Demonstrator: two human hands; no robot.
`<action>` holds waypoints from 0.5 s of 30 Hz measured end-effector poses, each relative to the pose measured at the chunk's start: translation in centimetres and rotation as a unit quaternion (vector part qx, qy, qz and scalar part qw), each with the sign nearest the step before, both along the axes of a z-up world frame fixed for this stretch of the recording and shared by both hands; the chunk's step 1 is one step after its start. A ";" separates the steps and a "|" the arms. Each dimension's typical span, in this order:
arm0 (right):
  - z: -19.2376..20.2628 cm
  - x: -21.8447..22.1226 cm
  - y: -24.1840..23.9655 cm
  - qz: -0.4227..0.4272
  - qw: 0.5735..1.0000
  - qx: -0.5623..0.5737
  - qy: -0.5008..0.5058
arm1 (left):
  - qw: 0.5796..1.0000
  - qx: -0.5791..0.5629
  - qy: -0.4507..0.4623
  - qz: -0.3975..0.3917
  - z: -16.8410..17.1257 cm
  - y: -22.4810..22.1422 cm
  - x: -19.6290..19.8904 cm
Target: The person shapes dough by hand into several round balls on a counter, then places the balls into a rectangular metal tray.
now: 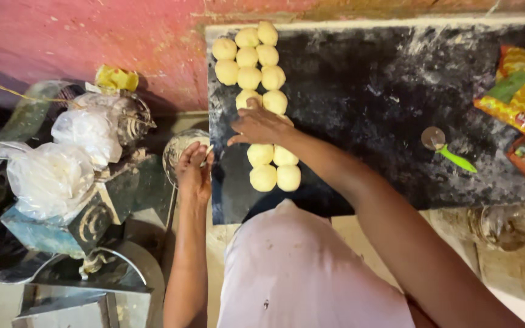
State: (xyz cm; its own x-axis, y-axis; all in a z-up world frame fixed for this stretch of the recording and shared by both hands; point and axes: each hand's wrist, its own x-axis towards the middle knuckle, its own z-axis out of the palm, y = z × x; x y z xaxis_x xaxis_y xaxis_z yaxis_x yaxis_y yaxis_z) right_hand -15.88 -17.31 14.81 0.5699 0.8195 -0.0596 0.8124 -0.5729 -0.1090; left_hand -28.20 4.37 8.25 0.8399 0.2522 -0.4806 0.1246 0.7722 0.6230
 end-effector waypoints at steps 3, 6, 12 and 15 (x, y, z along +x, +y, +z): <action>2.0 -2.9 -1.1 -0.051 0.980 0.191 -0.005 | 0.999 0.026 0.010 -0.028 -0.1 -2.3 0.4; 3.6 -4.4 -2.0 -0.070 0.916 0.389 0.062 | 0.996 0.054 0.003 -0.069 0.5 -4.8 2.0; 3.0 -6.9 -4.5 -0.257 0.856 0.409 0.183 | 0.957 0.090 -0.051 -0.272 4.9 -8.5 4.3; 2.3 -7.4 -6.1 -0.266 0.852 0.429 0.141 | 0.940 0.044 -0.029 -0.338 5.2 -8.4 4.5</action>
State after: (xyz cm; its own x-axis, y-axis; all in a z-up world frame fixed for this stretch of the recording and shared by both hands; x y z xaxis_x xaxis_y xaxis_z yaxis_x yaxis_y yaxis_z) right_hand -23.28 -23.44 17.12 0.9365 0.2599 0.2356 0.3349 -0.4630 -0.8207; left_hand -23.73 -4.00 13.44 0.8466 -0.3109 -0.4319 0.5320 0.4740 0.7016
